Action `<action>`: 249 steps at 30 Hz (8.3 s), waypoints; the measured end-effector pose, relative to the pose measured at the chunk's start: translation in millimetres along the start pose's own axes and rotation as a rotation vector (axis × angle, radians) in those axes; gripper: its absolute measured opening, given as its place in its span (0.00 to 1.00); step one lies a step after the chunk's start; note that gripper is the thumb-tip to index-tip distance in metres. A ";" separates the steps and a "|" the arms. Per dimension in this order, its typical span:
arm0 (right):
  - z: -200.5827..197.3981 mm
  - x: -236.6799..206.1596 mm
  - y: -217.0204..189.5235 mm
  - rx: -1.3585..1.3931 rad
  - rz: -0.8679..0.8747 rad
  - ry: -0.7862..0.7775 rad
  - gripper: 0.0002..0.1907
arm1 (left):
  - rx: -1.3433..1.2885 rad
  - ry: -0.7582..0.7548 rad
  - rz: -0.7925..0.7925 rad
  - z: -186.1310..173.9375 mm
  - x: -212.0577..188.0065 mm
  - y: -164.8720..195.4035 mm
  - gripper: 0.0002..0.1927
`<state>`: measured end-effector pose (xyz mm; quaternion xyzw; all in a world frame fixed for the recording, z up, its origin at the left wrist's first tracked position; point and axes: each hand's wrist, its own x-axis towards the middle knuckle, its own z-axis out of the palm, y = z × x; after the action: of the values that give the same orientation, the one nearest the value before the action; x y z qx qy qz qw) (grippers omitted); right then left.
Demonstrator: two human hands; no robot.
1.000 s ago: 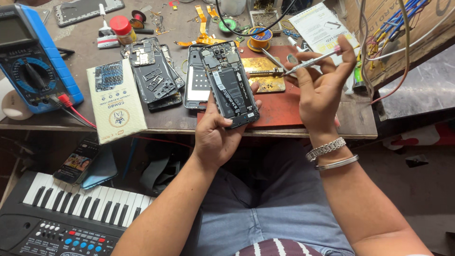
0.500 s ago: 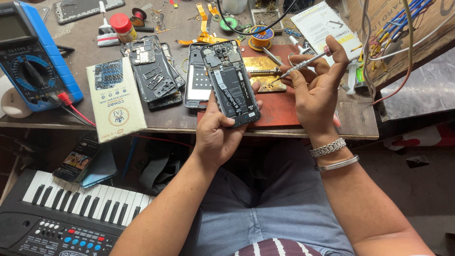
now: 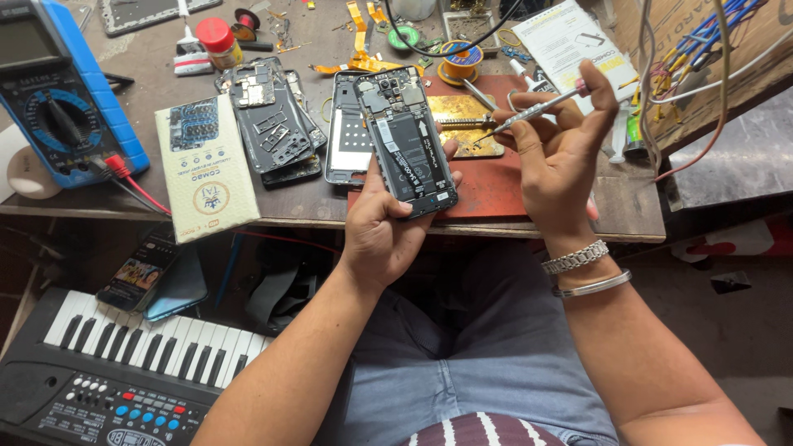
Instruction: The person holds a replacement phone display assembly, peels protective film and adhesive backing from it, and aligns it with the disassembled phone frame. They then brush the frame with a toothbrush and use a screwdriver to work on the phone's internal components.
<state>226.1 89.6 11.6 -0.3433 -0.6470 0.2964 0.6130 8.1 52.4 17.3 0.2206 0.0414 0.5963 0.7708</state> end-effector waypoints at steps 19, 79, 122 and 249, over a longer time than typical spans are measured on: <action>42.4 -47.0 -50.7 0.129 -0.029 -0.052 0.41 | -0.045 -0.067 -0.013 -5.0 -3.8 0.1 0.45; 60.5 -46.6 -45.2 0.159 -0.049 -0.169 0.40 | -0.081 -0.067 -0.021 -12.0 -4.3 -3.3 0.42; 63.1 -14.5 -85.2 -0.159 -0.267 -0.100 0.18 | -0.032 -0.057 -0.006 -11.7 -4.6 -5.2 0.36; 19.0 -47.2 -33.2 0.155 -0.007 0.097 0.36 | -0.046 -0.043 0.017 -3.6 -3.1 -2.0 0.36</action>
<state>205.0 32.6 9.2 -0.3066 -0.5931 0.3264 0.6691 7.8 50.2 12.6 0.2159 0.0094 0.5987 0.7713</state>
